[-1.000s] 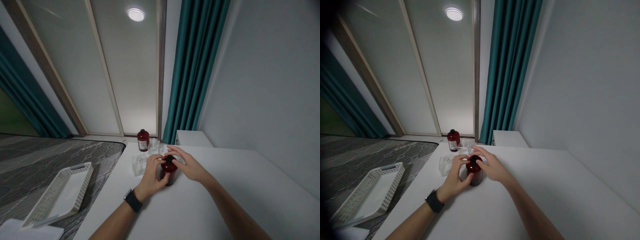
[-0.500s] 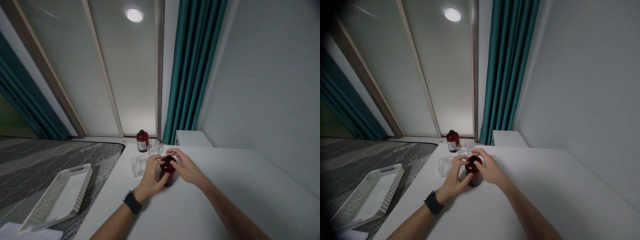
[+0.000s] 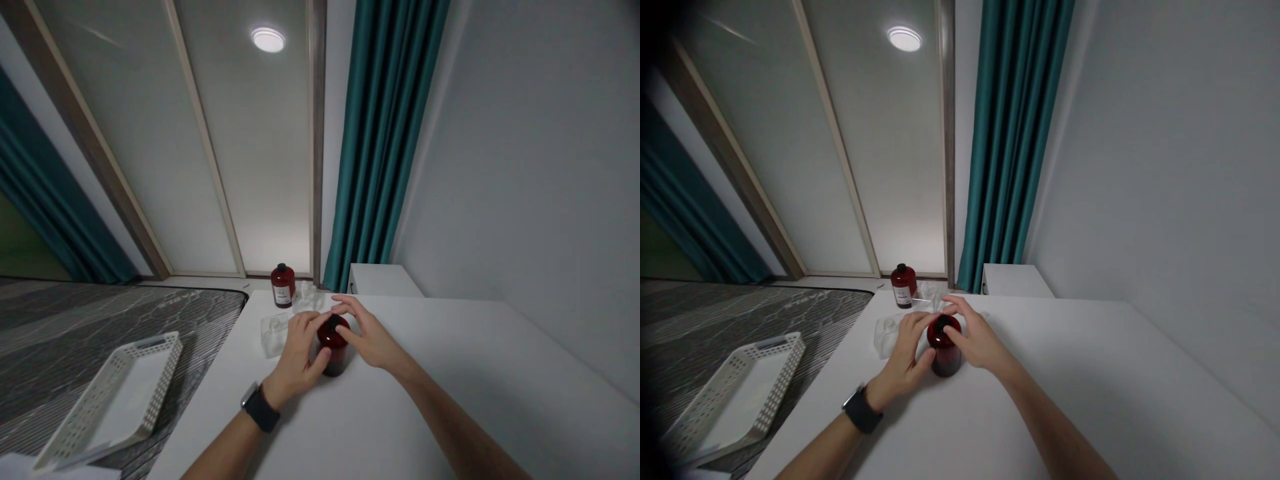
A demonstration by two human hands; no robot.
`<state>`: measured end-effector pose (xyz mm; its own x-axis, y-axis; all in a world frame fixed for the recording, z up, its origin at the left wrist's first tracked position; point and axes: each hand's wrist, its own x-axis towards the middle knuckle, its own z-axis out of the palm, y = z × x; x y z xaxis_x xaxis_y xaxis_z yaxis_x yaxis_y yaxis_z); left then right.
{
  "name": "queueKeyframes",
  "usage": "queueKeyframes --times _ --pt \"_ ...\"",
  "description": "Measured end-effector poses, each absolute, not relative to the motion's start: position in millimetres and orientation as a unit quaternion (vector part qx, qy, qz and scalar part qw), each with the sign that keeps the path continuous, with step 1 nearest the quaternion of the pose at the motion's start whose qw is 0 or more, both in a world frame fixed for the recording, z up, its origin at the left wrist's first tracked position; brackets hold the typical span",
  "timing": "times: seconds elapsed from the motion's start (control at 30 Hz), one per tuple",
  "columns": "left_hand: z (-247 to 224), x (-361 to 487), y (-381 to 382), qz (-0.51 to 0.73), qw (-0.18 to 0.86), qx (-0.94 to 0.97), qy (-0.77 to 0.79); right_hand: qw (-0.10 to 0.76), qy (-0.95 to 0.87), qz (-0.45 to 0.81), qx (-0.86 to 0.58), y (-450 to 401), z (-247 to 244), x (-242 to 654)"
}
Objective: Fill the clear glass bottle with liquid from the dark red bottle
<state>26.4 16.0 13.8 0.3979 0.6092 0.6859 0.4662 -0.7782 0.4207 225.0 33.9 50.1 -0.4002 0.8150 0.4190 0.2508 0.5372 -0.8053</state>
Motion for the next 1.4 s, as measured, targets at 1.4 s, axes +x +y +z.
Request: queueKeyframes --times 1.4 --pt "24 -16 6 0.428 0.029 0.848 0.310 0.470 -0.724 0.293 -0.411 34 41 212"
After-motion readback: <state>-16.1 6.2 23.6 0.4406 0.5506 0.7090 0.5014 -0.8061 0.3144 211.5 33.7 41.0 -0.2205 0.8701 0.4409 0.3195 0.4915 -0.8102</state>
